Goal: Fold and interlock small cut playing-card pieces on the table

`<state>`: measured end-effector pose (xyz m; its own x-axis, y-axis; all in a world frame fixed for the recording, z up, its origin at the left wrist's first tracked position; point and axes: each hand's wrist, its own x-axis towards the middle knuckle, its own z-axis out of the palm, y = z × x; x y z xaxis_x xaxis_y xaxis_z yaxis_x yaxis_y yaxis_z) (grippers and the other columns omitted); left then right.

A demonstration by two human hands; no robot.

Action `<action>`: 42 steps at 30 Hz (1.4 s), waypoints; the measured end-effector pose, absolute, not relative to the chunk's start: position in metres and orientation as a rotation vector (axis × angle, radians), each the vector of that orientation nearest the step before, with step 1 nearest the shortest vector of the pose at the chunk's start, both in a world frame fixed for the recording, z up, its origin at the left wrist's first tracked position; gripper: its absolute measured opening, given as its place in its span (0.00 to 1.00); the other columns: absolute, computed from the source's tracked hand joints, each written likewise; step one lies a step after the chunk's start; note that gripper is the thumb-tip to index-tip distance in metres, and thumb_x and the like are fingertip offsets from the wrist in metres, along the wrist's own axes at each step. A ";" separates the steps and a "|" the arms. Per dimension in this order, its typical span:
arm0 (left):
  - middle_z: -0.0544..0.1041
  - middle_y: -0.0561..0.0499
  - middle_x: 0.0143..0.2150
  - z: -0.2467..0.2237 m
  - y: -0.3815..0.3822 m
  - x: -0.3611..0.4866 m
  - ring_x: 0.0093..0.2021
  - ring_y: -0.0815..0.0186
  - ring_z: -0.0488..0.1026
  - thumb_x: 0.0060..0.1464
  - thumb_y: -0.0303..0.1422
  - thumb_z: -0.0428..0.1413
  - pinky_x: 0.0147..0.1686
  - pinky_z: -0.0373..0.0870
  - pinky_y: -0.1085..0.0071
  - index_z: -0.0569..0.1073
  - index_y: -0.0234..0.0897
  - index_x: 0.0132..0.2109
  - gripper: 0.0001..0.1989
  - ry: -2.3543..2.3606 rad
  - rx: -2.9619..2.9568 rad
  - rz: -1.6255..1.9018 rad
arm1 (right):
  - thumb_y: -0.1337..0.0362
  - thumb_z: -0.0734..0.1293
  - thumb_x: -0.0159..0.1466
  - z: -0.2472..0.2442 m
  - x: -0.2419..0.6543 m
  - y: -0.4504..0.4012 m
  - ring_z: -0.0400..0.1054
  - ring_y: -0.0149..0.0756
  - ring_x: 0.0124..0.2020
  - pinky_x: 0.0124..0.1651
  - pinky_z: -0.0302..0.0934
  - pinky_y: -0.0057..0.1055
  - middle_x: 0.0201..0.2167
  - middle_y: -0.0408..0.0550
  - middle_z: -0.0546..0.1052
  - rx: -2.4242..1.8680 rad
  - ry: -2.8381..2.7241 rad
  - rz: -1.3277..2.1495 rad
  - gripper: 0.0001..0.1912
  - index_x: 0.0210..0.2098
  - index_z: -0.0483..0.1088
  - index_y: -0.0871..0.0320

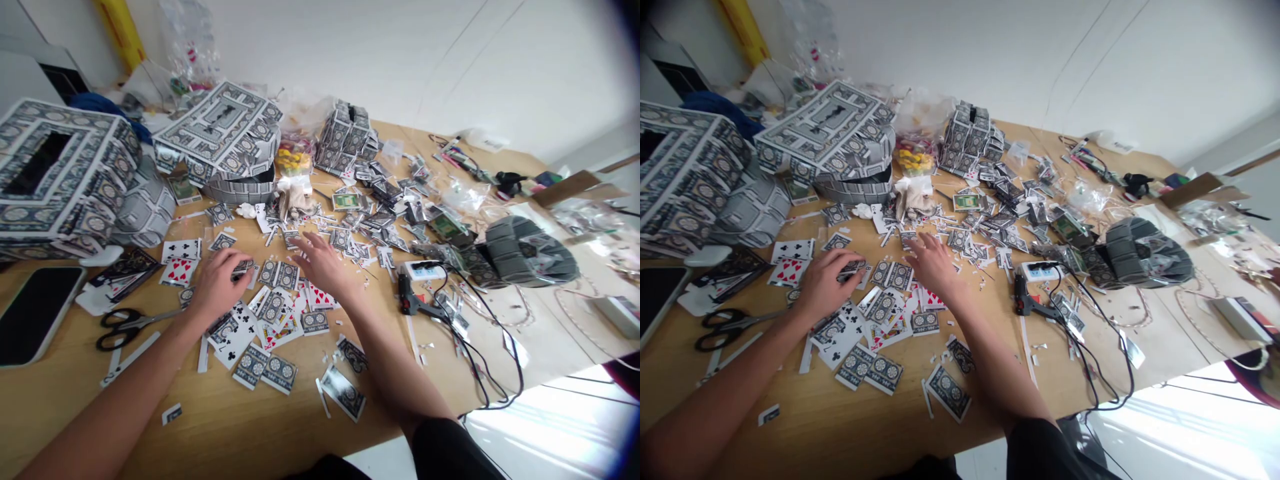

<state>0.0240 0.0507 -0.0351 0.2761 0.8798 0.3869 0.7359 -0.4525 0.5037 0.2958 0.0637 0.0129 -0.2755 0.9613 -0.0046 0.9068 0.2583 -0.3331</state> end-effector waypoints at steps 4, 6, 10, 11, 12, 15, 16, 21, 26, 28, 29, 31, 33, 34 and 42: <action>0.81 0.44 0.52 -0.035 0.050 0.024 0.54 0.53 0.80 0.69 0.39 0.56 0.58 0.75 0.55 0.80 0.42 0.52 0.12 1.487 2.323 0.943 | 0.59 0.63 0.80 0.001 0.286 0.060 0.61 0.56 0.75 0.72 0.62 0.56 0.72 0.60 0.69 -1.702 -2.438 0.386 0.20 0.68 0.74 0.48; 0.81 0.44 0.52 -0.036 0.050 0.024 0.54 0.53 0.80 0.69 0.38 0.56 0.57 0.75 0.57 0.80 0.42 0.52 0.12 1.487 2.319 0.943 | 0.61 0.62 0.80 -0.001 0.286 0.061 0.69 0.53 0.70 0.71 0.63 0.52 0.66 0.60 0.75 -1.682 -2.418 0.403 0.17 0.62 0.79 0.50; 0.82 0.45 0.52 -0.036 0.050 0.024 0.54 0.53 0.80 0.68 0.38 0.56 0.57 0.75 0.57 0.80 0.42 0.51 0.11 1.504 2.306 0.939 | 0.65 0.62 0.78 0.007 0.295 0.066 0.79 0.47 0.55 0.63 0.69 0.44 0.53 0.56 0.83 -1.621 -2.292 0.509 0.15 0.47 0.83 0.55; 0.81 0.45 0.51 -0.036 0.050 0.024 0.54 0.53 0.80 0.68 0.38 0.56 0.56 0.75 0.57 0.80 0.42 0.51 0.11 1.502 2.306 0.937 | 0.65 0.64 0.77 0.013 0.297 0.067 0.79 0.47 0.54 0.61 0.70 0.44 0.52 0.55 0.84 -1.604 -2.236 0.544 0.13 0.46 0.83 0.55; 0.81 0.45 0.51 -0.036 0.050 0.024 0.54 0.53 0.80 0.68 0.38 0.56 0.56 0.75 0.57 0.80 0.42 0.51 0.11 1.498 2.307 0.934 | 0.64 0.66 0.76 0.019 0.300 0.067 0.79 0.46 0.54 0.61 0.70 0.44 0.52 0.54 0.84 -1.584 -2.170 0.583 0.11 0.44 0.83 0.54; 0.81 0.45 0.51 -0.037 0.050 0.024 0.54 0.53 0.79 0.69 0.38 0.57 0.56 0.75 0.57 0.80 0.42 0.51 0.10 1.486 2.306 0.934 | 0.58 0.70 0.73 0.039 0.308 0.066 0.79 0.43 0.55 0.59 0.72 0.42 0.55 0.50 0.84 -1.415 -2.005 0.855 0.09 0.42 0.84 0.51; 0.81 0.45 0.51 -0.037 0.050 0.024 0.54 0.53 0.79 0.69 0.38 0.57 0.56 0.75 0.57 0.80 0.42 0.51 0.10 1.487 2.303 0.936 | 0.57 0.70 0.73 0.044 0.311 0.065 0.79 0.43 0.56 0.59 0.73 0.41 0.56 0.49 0.84 -1.353 -1.979 0.950 0.10 0.41 0.84 0.51; 0.81 0.45 0.52 -0.037 0.050 0.024 0.55 0.53 0.79 0.68 0.38 0.57 0.56 0.75 0.57 0.80 0.42 0.51 0.10 1.483 2.309 0.943 | 0.58 0.71 0.72 0.052 0.324 0.063 0.80 0.47 0.54 0.60 0.72 0.47 0.54 0.51 0.85 -1.681 -2.078 0.810 0.09 0.46 0.83 0.51; 0.81 0.45 0.51 -0.035 0.050 0.024 0.54 0.53 0.79 0.69 0.38 0.57 0.56 0.75 0.58 0.80 0.42 0.51 0.10 1.488 2.322 0.934 | 0.66 0.80 0.61 0.042 0.327 0.063 0.77 0.56 0.58 0.58 0.70 0.46 0.56 0.62 0.81 -2.220 -2.267 0.509 0.25 0.57 0.78 0.57; 0.81 0.45 0.51 -0.035 0.050 0.024 0.53 0.54 0.79 0.69 0.38 0.57 0.56 0.75 0.58 0.80 0.41 0.51 0.10 1.491 2.324 0.937 | 0.68 0.79 0.62 0.041 0.324 0.063 0.78 0.56 0.57 0.57 0.70 0.45 0.56 0.63 0.81 -2.246 -2.289 0.502 0.25 0.58 0.77 0.59; 0.81 0.45 0.51 -0.035 0.050 0.024 0.53 0.54 0.79 0.69 0.38 0.57 0.56 0.75 0.58 0.80 0.41 0.51 0.10 1.490 2.326 0.942 | 0.68 0.78 0.63 0.041 0.323 0.064 0.78 0.56 0.57 0.57 0.70 0.46 0.55 0.63 0.82 -2.241 -2.275 0.501 0.24 0.58 0.76 0.59; 0.81 0.45 0.51 -0.036 0.051 0.024 0.53 0.53 0.79 0.69 0.38 0.57 0.56 0.74 0.58 0.80 0.41 0.51 0.10 1.482 2.333 0.948 | 0.67 0.77 0.64 0.043 0.322 0.065 0.78 0.56 0.56 0.57 0.71 0.46 0.53 0.62 0.83 -2.191 -2.210 0.554 0.23 0.58 0.76 0.60; 0.81 0.45 0.51 -0.037 0.051 0.024 0.53 0.53 0.79 0.69 0.38 0.57 0.56 0.74 0.58 0.80 0.40 0.51 0.11 1.480 2.341 0.949 | 0.65 0.75 0.65 0.045 0.323 0.066 0.79 0.53 0.53 0.54 0.72 0.45 0.51 0.60 0.84 -2.068 -2.087 0.724 0.23 0.59 0.76 0.60; 0.81 0.45 0.51 -0.038 0.051 0.024 0.53 0.53 0.79 0.69 0.38 0.57 0.56 0.74 0.58 0.80 0.40 0.51 0.11 1.479 2.344 0.952 | 0.65 0.75 0.65 0.046 0.323 0.067 0.80 0.51 0.51 0.52 0.73 0.44 0.50 0.59 0.84 -1.992 -2.002 0.839 0.23 0.59 0.75 0.60; 0.81 0.45 0.51 -0.040 0.051 0.023 0.54 0.53 0.79 0.69 0.38 0.57 0.56 0.75 0.58 0.81 0.38 0.51 0.11 1.463 2.362 0.986 | 0.65 0.69 0.65 0.047 0.324 0.070 0.81 0.46 0.48 0.49 0.79 0.43 0.48 0.55 0.82 -1.576 -1.375 1.417 0.16 0.52 0.76 0.55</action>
